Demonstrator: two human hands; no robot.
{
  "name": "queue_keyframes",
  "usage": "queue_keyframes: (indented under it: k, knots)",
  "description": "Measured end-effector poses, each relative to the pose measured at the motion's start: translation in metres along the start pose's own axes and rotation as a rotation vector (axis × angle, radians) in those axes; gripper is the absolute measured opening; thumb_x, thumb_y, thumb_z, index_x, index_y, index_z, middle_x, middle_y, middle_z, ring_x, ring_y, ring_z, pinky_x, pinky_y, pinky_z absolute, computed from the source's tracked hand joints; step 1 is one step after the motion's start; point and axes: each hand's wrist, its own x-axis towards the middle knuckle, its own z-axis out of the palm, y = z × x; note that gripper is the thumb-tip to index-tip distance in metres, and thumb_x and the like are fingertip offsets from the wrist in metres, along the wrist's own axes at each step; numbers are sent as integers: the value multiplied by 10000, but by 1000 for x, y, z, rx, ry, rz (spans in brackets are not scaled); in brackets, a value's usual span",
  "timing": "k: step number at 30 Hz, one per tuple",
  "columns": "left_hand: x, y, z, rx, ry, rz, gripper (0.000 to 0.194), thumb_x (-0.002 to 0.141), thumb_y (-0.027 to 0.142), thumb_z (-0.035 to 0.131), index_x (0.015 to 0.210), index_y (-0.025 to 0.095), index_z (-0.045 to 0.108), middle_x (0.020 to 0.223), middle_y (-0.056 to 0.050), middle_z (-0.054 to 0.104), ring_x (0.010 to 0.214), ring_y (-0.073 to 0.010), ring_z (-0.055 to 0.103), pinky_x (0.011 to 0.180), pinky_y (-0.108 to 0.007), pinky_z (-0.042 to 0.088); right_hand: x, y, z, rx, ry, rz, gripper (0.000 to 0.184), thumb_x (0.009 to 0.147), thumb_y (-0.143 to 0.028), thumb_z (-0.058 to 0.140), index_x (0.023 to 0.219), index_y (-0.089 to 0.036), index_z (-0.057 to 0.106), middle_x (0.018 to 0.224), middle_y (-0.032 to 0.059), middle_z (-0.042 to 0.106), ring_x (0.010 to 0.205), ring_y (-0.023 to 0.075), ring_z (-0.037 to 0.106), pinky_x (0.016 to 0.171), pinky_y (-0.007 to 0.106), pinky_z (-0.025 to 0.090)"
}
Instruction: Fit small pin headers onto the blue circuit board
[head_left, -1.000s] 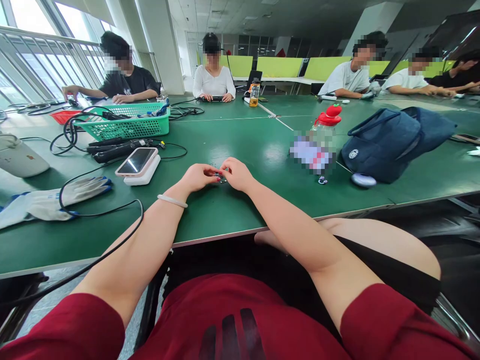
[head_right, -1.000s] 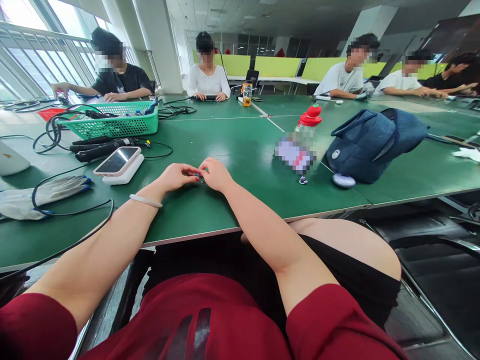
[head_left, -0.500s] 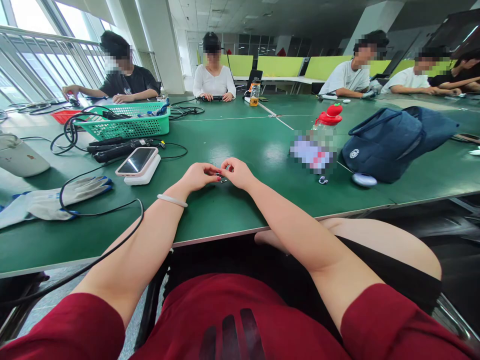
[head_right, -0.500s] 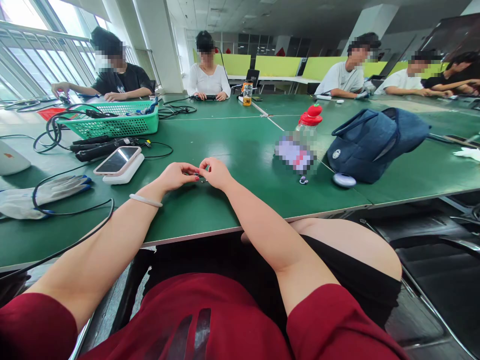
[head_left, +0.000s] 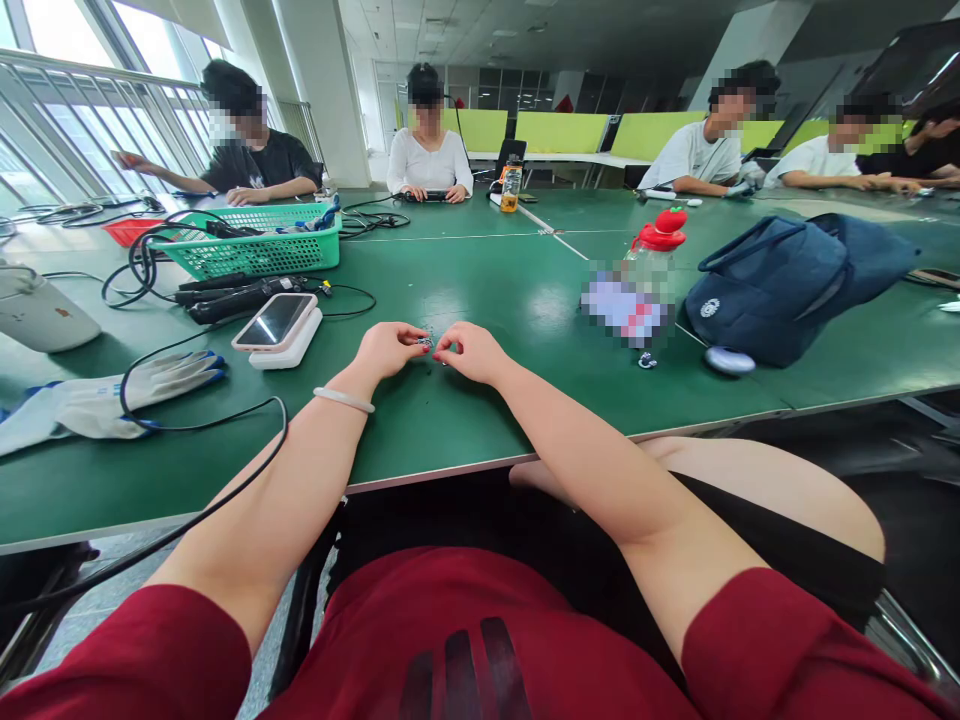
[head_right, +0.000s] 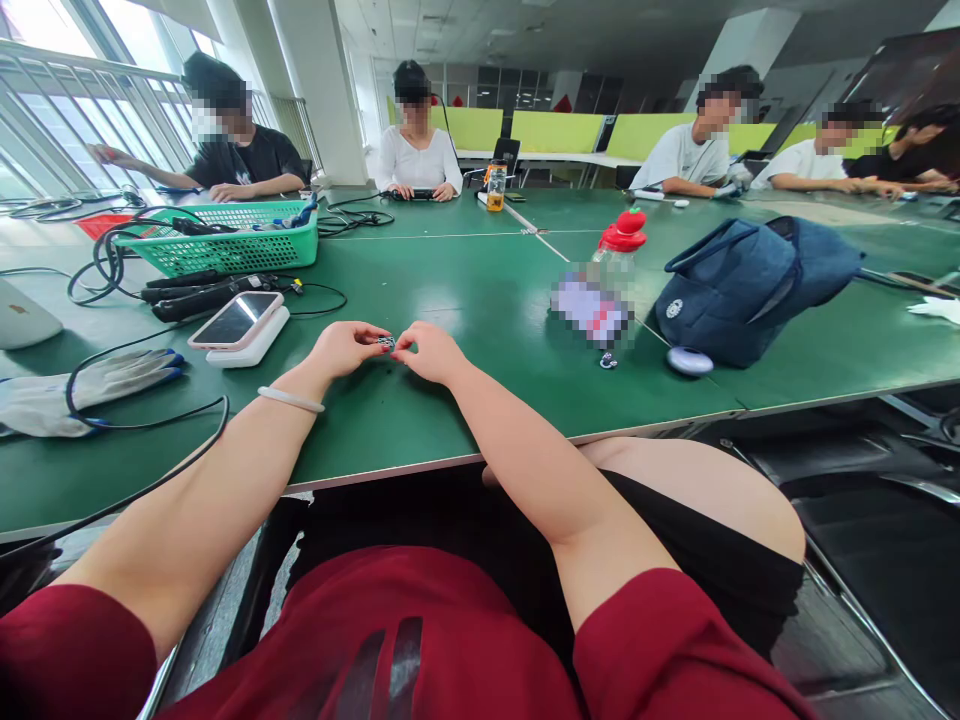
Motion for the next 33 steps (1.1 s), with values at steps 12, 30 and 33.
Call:
queue_keyframes:
  k: [12,30,33]
  knots:
    - [2,-5,0,10,14,-30,369,656,334,745,998,194,741,867,-67,729,822,-214,657,751,-312,488,-2,-6,3,-150,-103,-138,87,837,-190,620,807,-174,700,805,25,643,795,147,544,761,267,385]
    - [0,0,6,-270,-69,35,397,599,396,768,919,162,744,847,-82,729,790,-215,637,765,-346,466,2,0,0,123,121,68,110,844,-174,602,836,-182,711,817,16,682,730,131,584,734,265,440]
    - [-2,4,6,-362,-80,10,406,577,413,790,883,151,740,823,-82,726,775,-204,624,776,-349,451,1,-1,-1,152,153,81,69,812,-225,653,813,-182,707,805,9,652,638,109,517,674,261,414]
